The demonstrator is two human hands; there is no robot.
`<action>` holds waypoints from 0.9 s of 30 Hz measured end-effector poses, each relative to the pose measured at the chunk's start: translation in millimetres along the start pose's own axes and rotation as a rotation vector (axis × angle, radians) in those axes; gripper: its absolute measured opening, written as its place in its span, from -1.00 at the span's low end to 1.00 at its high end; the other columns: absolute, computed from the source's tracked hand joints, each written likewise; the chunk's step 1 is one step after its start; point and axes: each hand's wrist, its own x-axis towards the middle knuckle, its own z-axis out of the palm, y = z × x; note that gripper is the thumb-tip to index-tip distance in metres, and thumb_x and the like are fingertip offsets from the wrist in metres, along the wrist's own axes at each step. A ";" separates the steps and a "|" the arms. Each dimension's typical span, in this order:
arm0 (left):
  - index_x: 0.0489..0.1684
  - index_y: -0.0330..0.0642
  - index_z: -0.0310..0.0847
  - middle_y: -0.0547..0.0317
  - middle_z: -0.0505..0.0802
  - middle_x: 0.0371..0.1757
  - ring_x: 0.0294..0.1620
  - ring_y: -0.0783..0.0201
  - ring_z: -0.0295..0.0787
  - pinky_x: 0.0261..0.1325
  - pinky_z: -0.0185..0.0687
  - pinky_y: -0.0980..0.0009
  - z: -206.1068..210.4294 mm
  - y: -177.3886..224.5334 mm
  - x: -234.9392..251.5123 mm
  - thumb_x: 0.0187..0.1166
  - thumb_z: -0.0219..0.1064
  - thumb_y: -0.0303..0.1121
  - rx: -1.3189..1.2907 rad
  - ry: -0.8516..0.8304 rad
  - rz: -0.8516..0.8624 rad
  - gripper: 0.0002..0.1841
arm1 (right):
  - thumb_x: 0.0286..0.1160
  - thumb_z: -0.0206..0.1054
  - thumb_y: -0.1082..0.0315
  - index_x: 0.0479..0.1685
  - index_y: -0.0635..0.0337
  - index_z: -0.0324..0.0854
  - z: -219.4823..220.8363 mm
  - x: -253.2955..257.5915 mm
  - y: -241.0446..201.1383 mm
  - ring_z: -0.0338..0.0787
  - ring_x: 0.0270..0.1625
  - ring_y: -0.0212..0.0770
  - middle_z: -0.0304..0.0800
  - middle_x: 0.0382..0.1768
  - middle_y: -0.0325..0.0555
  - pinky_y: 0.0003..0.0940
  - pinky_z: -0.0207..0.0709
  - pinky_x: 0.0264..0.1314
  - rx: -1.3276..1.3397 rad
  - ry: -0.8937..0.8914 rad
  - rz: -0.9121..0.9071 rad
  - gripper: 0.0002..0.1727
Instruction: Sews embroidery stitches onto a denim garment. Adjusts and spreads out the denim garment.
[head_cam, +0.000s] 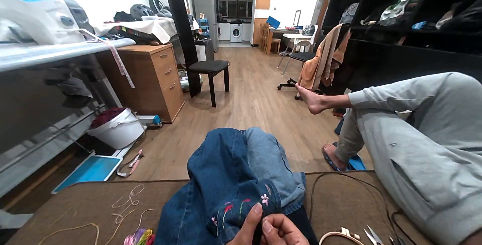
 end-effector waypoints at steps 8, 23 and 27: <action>-0.30 -0.10 0.73 0.36 0.77 -0.53 -0.56 0.56 0.59 -0.40 0.55 0.60 -1.5 0.0 2.1 0.87 -0.10 -0.22 -0.012 -0.042 -0.071 -0.55 | 0.59 0.19 0.61 -0.16 0.24 0.56 -0.4 2.2 4.6 0.72 -0.53 -0.49 0.75 -0.47 -0.35 -0.52 0.68 -0.44 -0.060 0.026 -0.058 -0.90; -0.10 -0.18 0.73 0.32 0.89 -0.22 -0.10 0.49 0.81 0.19 0.68 0.47 1.6 1.0 -6.1 0.83 -0.02 -0.35 -0.036 -0.082 0.016 -0.67 | 0.39 0.35 0.72 -0.08 0.13 0.38 1.6 12.2 1.0 0.77 -0.49 -0.51 0.78 -0.40 -0.41 -0.53 0.75 -0.43 -0.053 0.090 -0.333 -0.66; 0.02 -0.28 0.74 0.31 0.93 -0.07 0.11 0.47 0.82 0.42 0.64 0.39 -4.6 -4.4 -6.3 0.77 0.12 -0.44 -0.009 -0.071 0.222 -0.77 | 0.32 0.56 0.44 -0.05 0.37 0.78 -10.1 23.7 -15.2 0.72 -0.18 -0.49 0.71 -0.19 -0.13 -0.64 0.67 -0.14 -0.563 0.021 -0.524 -0.74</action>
